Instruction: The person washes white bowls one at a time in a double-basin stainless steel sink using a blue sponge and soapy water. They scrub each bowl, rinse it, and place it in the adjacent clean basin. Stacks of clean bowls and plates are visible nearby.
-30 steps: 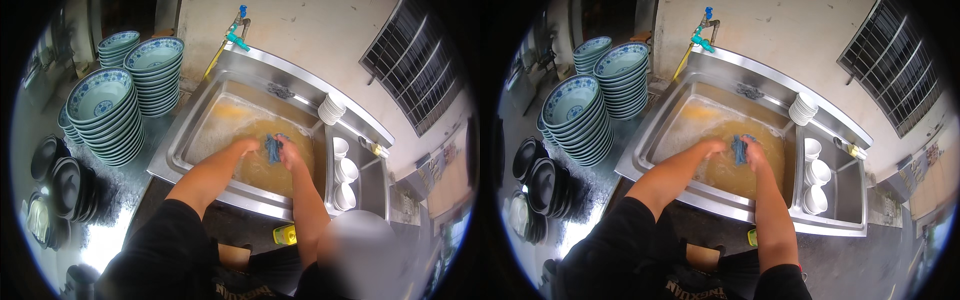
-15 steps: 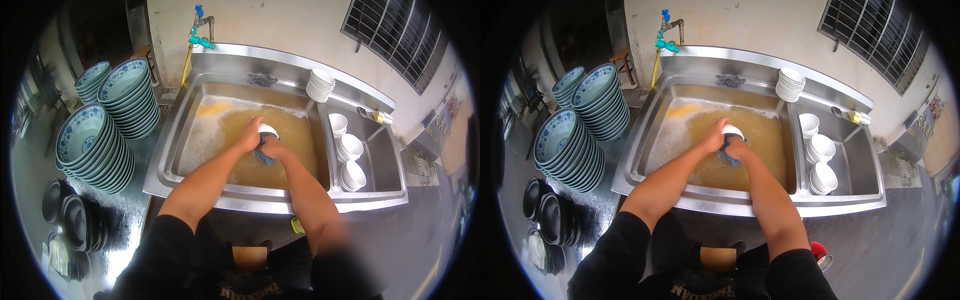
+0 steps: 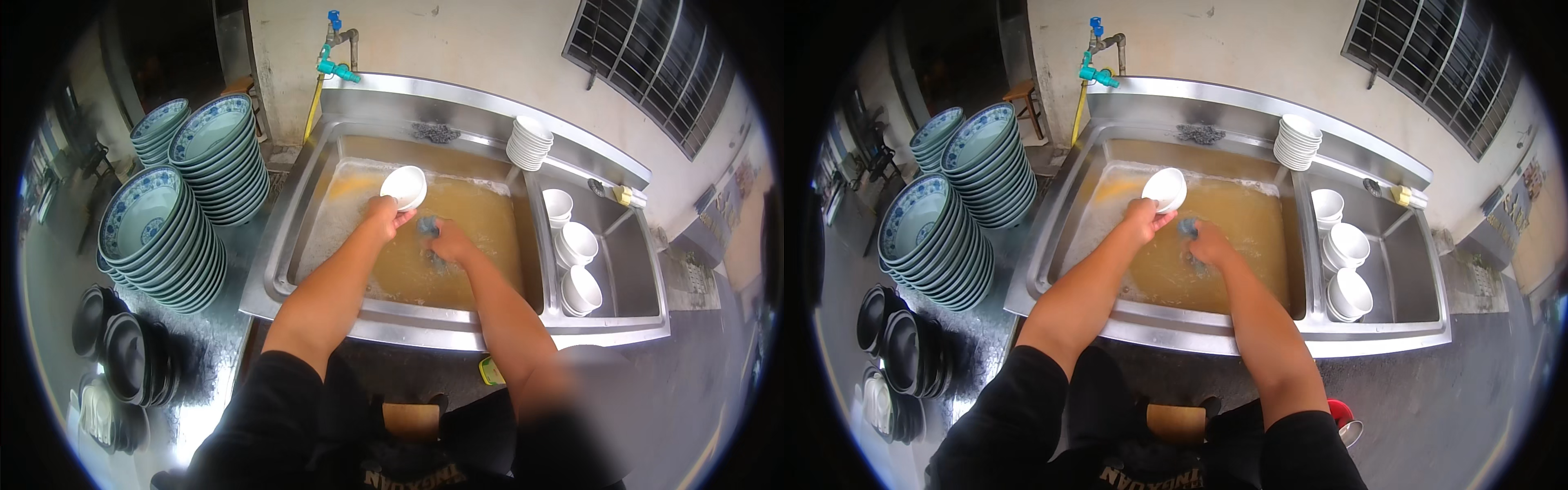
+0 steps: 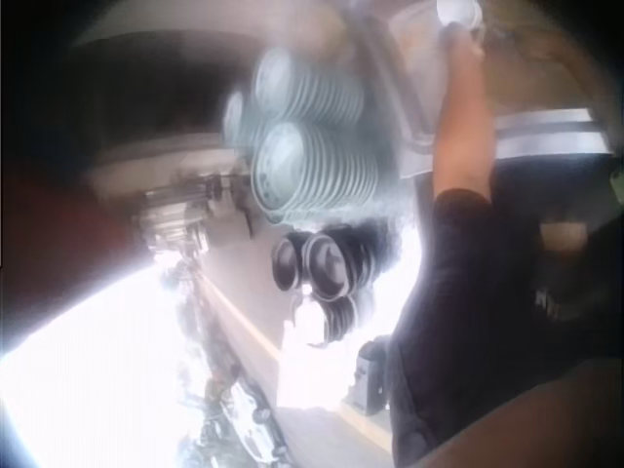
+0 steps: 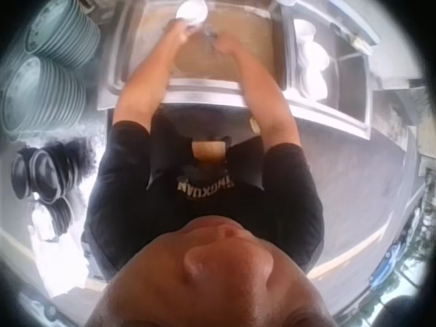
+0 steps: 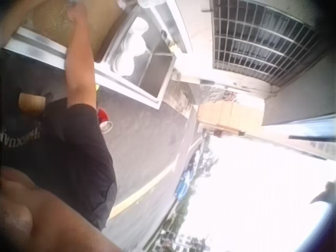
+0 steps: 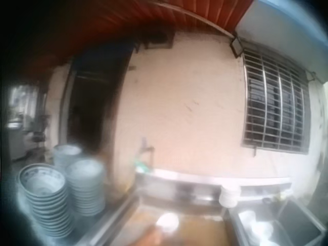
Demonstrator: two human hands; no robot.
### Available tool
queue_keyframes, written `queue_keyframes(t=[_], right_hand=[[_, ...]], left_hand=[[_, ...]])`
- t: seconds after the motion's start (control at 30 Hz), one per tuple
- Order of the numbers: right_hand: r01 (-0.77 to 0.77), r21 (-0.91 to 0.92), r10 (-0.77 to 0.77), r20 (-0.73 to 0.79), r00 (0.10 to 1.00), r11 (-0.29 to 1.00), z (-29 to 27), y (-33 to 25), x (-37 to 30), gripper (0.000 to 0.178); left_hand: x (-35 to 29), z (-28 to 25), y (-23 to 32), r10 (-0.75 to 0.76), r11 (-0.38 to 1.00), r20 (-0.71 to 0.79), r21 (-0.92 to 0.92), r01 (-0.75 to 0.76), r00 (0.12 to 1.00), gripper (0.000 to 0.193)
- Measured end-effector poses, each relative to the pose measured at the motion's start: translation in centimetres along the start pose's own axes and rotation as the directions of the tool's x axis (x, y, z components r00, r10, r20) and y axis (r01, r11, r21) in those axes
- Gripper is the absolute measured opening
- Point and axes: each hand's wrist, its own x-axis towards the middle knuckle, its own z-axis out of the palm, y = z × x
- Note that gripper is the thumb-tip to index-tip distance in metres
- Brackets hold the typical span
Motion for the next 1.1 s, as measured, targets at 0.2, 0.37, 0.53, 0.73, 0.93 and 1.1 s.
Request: queue_keyframes(t=[0.2, 0.37, 0.53, 0.73, 0.93, 1.1], right_hand=[[0.448, 0.069, -0.349, -0.527, 0.775, 0.891, -0.6, -8.6, -2.3, 0.039], [0.247, -0.428, -0.474, -0.580, 0.663, 0.869, -2.2, -9.2, -2.7, 0.030], [0.316, -0.428, -0.531, -0.648, 0.545, 0.847, -4.6, -6.6, -1.5, 0.024], [-0.107, 0.909, 0.272, -0.008, 0.962, 0.404, -7.1, -2.5, -1.3, 0.030], [-0.173, 0.932, 0.166, 0.125, 0.978, 0.319, -5.6, -3.1, -0.3, 0.057], [-0.232, 0.900, 0.180, 0.176, 0.968, 0.369, -4.7, -3.5, -0.6, 0.066]], left_hand=[[0.9, 0.8, -1.6, -0.121, 0.992, 0.255, -0.002, 0.125, 0.959, 0.026], [-5.8, 3.5, -0.3, -0.221, 0.975, 0.491, 0.089, 0.204, 0.843, 0.023], [-2.3, 2.3, -1.6, -0.369, 0.898, 0.513, 0.411, 0.157, 0.775, 0.021], [-6.6, 2.9, -0.1, -0.338, 0.876, 0.668, 0.480, -0.036, 0.663, 0.024], [-5.6, 3.2, -0.7, -0.110, 0.979, 0.671, 0.199, -0.036, 0.733, 0.017], [-4.2, 3.3, -0.9, 0.132, 0.896, 0.318, 0.367, -0.251, 0.939, 0.024]])
